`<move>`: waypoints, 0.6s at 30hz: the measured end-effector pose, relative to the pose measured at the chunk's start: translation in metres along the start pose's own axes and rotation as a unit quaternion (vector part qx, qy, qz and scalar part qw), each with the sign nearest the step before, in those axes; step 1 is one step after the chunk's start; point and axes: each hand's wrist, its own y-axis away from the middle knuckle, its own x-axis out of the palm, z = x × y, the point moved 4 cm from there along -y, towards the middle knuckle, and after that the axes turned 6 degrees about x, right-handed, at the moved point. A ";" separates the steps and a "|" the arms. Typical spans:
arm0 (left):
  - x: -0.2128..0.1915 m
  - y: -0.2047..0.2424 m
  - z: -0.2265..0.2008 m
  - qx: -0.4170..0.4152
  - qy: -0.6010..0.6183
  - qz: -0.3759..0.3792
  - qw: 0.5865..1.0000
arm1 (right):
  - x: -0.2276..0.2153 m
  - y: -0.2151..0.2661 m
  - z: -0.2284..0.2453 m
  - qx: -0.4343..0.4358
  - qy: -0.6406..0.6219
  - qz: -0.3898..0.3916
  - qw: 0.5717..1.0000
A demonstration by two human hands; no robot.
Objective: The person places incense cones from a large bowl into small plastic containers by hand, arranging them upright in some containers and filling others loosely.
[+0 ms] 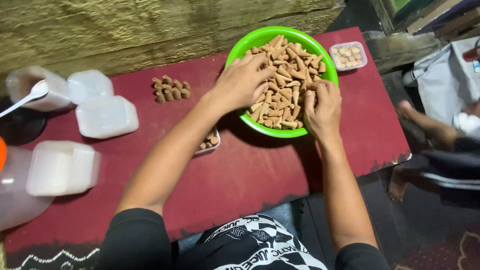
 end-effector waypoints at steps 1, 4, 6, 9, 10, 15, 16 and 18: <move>-0.003 -0.010 -0.007 0.004 0.003 0.001 1.000 | -0.001 0.000 0.000 0.004 0.003 -0.001 1.000; 0.005 -0.034 -0.017 0.015 -0.042 0.046 0.998 | -0.001 0.000 0.001 0.015 -0.014 -0.006 1.000; 0.024 -0.042 -0.010 0.014 -0.086 0.069 0.994 | 0.000 0.000 0.002 0.017 -0.018 -0.012 1.000; 0.046 -0.049 0.001 0.013 -0.061 0.068 0.996 | 0.002 0.001 -0.004 0.005 -0.032 -0.020 0.999; 0.036 -0.051 -0.003 0.014 -0.060 0.070 0.996 | -0.003 0.000 0.003 0.007 -0.033 -0.019 0.999; 0.023 -0.043 -0.003 -0.055 0.079 0.087 0.992 | -0.009 -0.002 0.014 0.036 -0.038 0.013 0.999; 0.023 -0.041 -0.002 -0.056 0.078 0.088 0.991 | -0.009 -0.003 0.013 0.037 -0.040 0.013 0.998; 0.016 -0.035 0.001 -0.053 0.084 0.026 0.995 | -0.009 -0.003 0.015 0.020 -0.018 0.008 1.000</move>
